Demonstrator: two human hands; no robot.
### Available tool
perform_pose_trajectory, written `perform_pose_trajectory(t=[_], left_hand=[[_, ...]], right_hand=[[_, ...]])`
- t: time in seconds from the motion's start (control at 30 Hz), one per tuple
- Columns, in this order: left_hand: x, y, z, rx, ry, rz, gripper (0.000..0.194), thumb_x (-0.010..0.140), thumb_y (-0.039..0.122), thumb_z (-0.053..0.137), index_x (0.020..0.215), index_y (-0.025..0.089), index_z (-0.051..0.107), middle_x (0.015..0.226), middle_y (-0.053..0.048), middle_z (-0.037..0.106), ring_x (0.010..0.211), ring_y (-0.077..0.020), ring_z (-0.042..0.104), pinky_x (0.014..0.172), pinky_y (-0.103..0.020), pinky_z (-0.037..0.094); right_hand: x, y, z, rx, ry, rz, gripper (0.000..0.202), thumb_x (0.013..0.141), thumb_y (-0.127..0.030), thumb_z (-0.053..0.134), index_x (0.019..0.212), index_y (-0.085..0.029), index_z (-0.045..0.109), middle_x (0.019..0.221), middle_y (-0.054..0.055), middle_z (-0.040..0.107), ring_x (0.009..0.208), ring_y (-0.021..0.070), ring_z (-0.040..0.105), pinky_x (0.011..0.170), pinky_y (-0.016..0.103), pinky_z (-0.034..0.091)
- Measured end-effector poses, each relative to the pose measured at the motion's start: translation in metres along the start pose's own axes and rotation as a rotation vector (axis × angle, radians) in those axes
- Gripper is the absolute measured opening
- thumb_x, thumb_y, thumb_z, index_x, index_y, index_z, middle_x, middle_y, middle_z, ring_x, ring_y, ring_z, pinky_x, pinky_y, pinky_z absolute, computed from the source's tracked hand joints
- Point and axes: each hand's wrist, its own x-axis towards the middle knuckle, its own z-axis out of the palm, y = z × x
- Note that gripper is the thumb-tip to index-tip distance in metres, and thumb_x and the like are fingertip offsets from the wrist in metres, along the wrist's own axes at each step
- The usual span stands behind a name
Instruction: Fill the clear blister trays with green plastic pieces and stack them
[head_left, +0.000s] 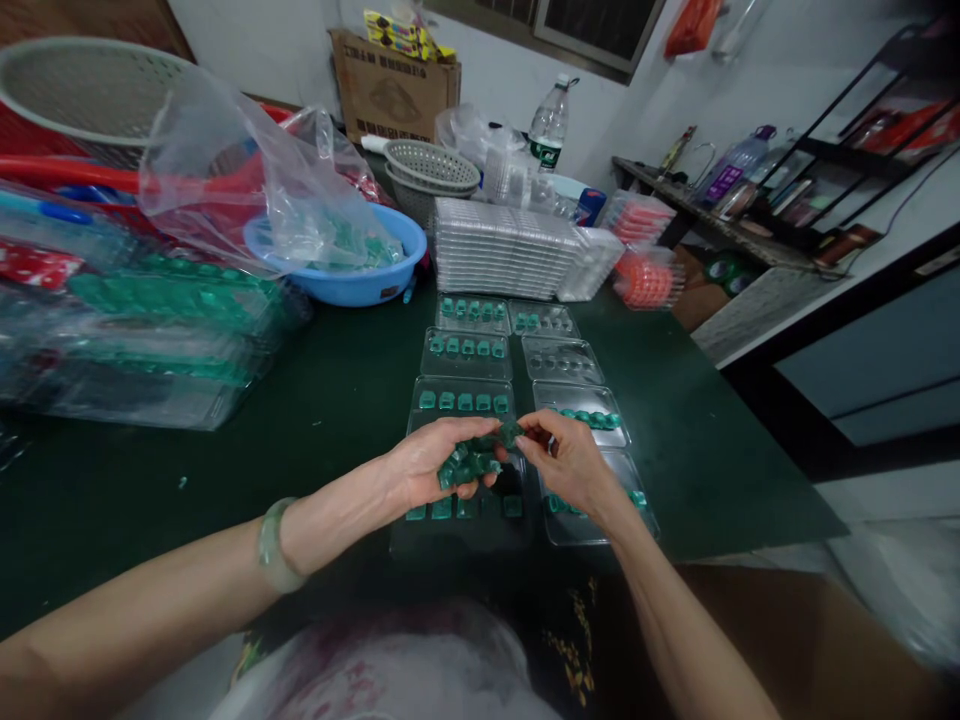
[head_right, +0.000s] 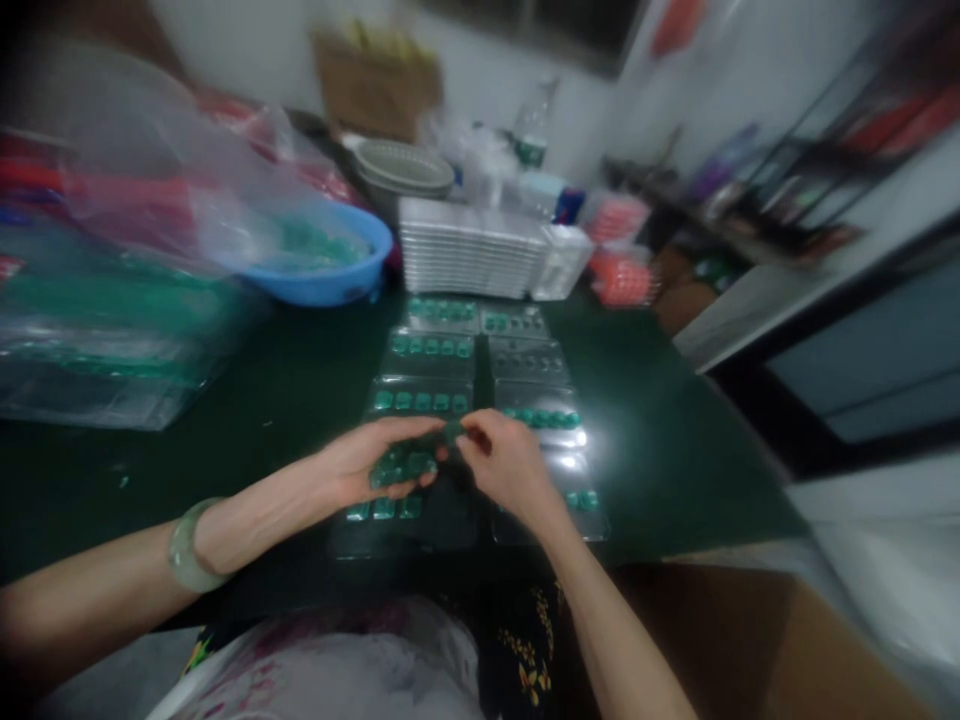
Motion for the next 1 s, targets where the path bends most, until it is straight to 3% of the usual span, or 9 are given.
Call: perform_pose_trajectory(t=[0.17,0.3,0.37,0.47,0.63,0.8,1.0], left_hand=[[0.002,-0.005,0.002,0.066,0.067,0.112,0.030,0.065,0.022,0.068,0.091,0.015,0.055,0.073,-0.004,0.060,0.053,-0.0163,0.060,0.029,-0.017,0.032],[0.002,-0.005,0.004,0.098,0.092,0.157,0.024,0.064,0.025,0.068,0.082,0.014,0.056,0.069,-0.003,0.059,0.051,-0.0149,0.059,0.028,-0.016,0.031],[0.001,-0.004,0.005,0.120,0.103,0.148,0.024,0.064,0.027,0.069,0.081,0.014,0.057,0.068,-0.003,0.059,0.050,-0.0147,0.058,0.028,-0.016,0.029],[0.000,-0.004,0.005,0.167,0.113,0.138,0.024,0.063,0.029,0.069,0.078,0.014,0.058,0.063,-0.003,0.057,0.047,-0.0132,0.056,0.028,-0.016,0.028],[-0.001,-0.003,0.004,0.277,0.071,0.186,0.026,0.064,0.035,0.067,0.073,0.012,0.059,0.060,-0.001,0.053,0.041,-0.0093,0.050,0.026,-0.015,0.024],[0.000,-0.001,0.001,0.268,0.052,0.159,0.028,0.064,0.036,0.067,0.072,0.011,0.058,0.059,-0.001,0.052,0.040,-0.0087,0.049,0.026,-0.015,0.023],[0.002,-0.003,0.002,0.202,0.116,0.064,0.031,0.060,0.038,0.070,0.074,0.014,0.055,0.060,0.000,0.053,0.041,-0.0091,0.051,0.028,-0.015,0.023]], right_hand=[[-0.002,-0.002,0.004,-0.057,0.000,-0.005,0.014,0.079,-0.022,0.044,0.082,-0.019,0.057,0.072,0.002,0.058,0.063,0.0123,0.050,0.057,0.023,0.037],[-0.005,-0.004,0.008,-0.114,-0.002,0.001,0.014,0.080,-0.023,0.044,0.079,-0.019,0.057,0.071,0.001,0.058,0.061,0.0119,0.050,0.055,0.022,0.036],[-0.006,-0.005,0.009,-0.109,0.029,0.020,0.013,0.078,-0.025,0.048,0.086,-0.020,0.057,0.075,0.002,0.059,0.064,0.0126,0.051,0.055,0.022,0.037],[-0.008,-0.007,0.011,-0.051,0.083,0.025,0.022,0.074,-0.024,0.055,0.095,-0.021,0.056,0.079,0.002,0.059,0.067,0.0135,0.053,0.058,0.023,0.039],[-0.008,-0.006,0.013,0.134,0.044,-0.009,0.014,0.076,-0.024,0.053,0.086,-0.020,0.061,0.071,0.001,0.061,0.063,0.0122,0.055,0.057,0.022,0.042],[-0.010,-0.009,0.017,0.106,0.033,-0.016,0.016,0.080,-0.022,0.046,0.080,-0.018,0.061,0.065,0.001,0.060,0.058,0.0114,0.054,0.052,0.020,0.039],[-0.009,-0.013,0.020,0.071,0.074,0.004,0.013,0.075,-0.027,0.053,0.070,-0.017,0.059,0.063,0.000,0.058,0.056,0.0104,0.050,0.050,0.020,0.036]])
